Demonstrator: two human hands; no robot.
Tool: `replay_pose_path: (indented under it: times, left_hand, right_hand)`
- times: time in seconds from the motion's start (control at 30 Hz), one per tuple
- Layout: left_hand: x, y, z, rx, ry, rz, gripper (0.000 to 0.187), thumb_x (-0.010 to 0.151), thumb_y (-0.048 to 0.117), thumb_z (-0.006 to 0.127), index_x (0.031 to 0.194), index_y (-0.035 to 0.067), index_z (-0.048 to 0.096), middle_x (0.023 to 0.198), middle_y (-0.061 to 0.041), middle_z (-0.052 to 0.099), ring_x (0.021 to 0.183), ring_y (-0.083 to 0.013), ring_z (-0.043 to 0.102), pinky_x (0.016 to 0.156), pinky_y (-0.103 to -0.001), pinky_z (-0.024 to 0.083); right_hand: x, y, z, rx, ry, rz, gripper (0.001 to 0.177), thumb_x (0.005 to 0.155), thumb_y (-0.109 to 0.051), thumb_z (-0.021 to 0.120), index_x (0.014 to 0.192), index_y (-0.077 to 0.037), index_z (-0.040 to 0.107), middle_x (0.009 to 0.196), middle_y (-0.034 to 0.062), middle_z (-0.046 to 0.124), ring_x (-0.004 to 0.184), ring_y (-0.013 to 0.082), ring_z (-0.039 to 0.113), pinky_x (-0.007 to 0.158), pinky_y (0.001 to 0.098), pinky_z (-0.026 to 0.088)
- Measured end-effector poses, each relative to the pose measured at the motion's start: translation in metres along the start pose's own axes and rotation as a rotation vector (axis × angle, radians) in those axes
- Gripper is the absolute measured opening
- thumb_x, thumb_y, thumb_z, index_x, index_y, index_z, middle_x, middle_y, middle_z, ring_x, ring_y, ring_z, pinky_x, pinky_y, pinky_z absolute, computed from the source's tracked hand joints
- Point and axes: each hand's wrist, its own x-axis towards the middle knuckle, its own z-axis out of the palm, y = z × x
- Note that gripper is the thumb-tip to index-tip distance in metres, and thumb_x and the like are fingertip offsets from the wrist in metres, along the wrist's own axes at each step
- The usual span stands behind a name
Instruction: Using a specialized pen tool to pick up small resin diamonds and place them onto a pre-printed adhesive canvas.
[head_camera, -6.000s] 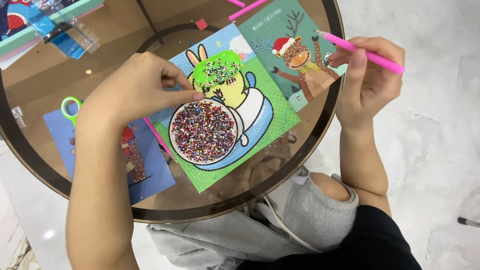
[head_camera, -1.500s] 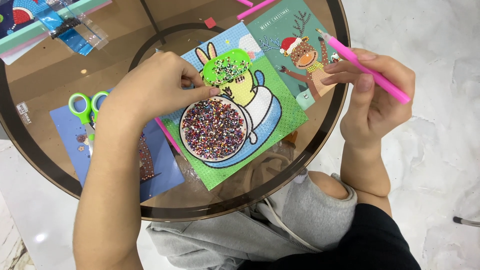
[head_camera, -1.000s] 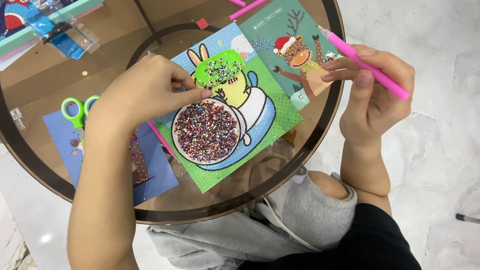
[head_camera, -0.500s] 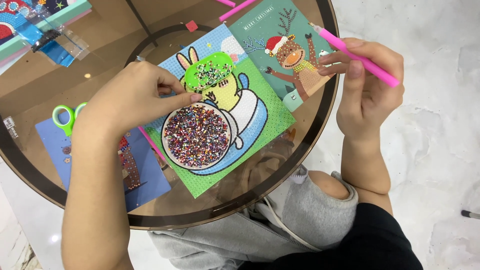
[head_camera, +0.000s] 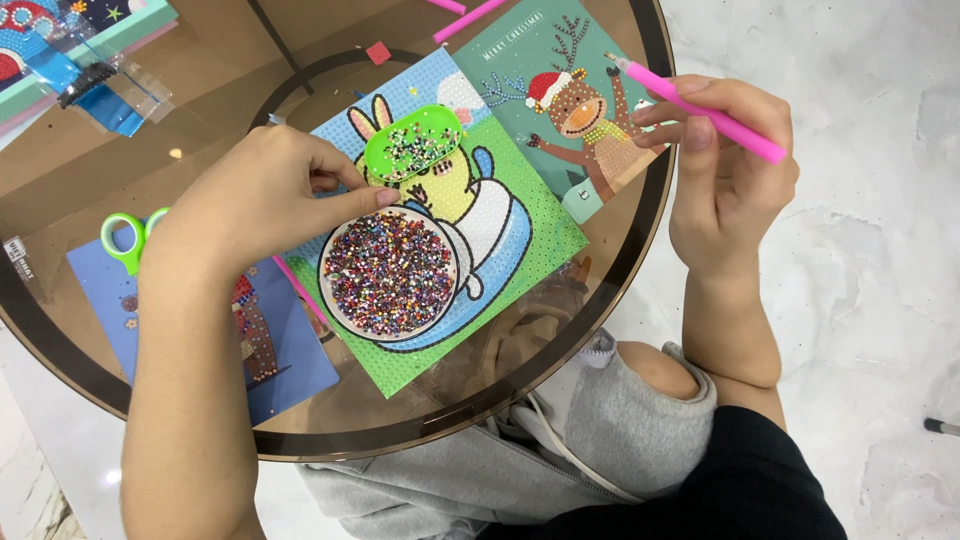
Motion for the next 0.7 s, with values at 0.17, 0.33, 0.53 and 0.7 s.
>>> replay_pose_path:
  times: [0.17,0.33,0.53,0.7]
  left_hand:
    - [-0.002,0.002,-0.001,0.014,0.002,-0.020,0.038,0.090,0.044,0.067,0.069,0.013,0.075,0.048,-0.003,0.027,0.053,-0.0167,0.021,0.052,-0.035,0.017]
    - [-0.004,0.005,-0.001,0.013,0.004,-0.029,0.036,0.089,0.045,0.067,0.073,0.014,0.077,0.048,-0.004,0.029,0.052,-0.0173,0.022,0.052,-0.036,0.017]
    - [-0.004,0.005,0.000,0.035,0.000,0.003,0.034,0.090,0.044,0.066,0.074,0.016,0.077,0.047,-0.004,0.041,0.051,-0.0177,0.029,0.051,-0.036,0.022]
    - [-0.007,0.010,-0.002,0.069,-0.003,-0.046,0.032,0.090,0.047,0.064,0.081,0.020,0.078,0.051,-0.005,0.051,0.054,-0.0199,0.038,0.051,-0.037,0.027]
  right_hand:
    - [0.000,0.000,0.001,0.006,-0.017,0.015,0.017,0.109,-0.004,0.036,0.117,0.010,0.040,0.110,0.0284,0.048,0.088,0.0419,0.065,0.072,0.0406,0.060]
    - [0.001,-0.003,0.002,-0.005,-0.029,0.017,0.016,0.109,-0.003,0.035,0.118,0.011,0.040,0.111,0.0289,0.048,0.087,0.0418,0.065,0.071,0.0401,0.060]
    - [0.003,-0.004,0.005,0.010,-0.059,0.042,0.015,0.110,-0.001,0.035,0.121,0.008,0.039,0.114,0.0282,0.047,0.090,0.0392,0.065,0.073,0.0379,0.060]
    - [0.008,0.003,0.010,-0.018,-0.075,0.098,0.014,0.110,-0.002,0.040,0.117,0.009,0.043,0.116,0.0250,0.047,0.090,0.0347,0.064,0.075,0.0366,0.060]
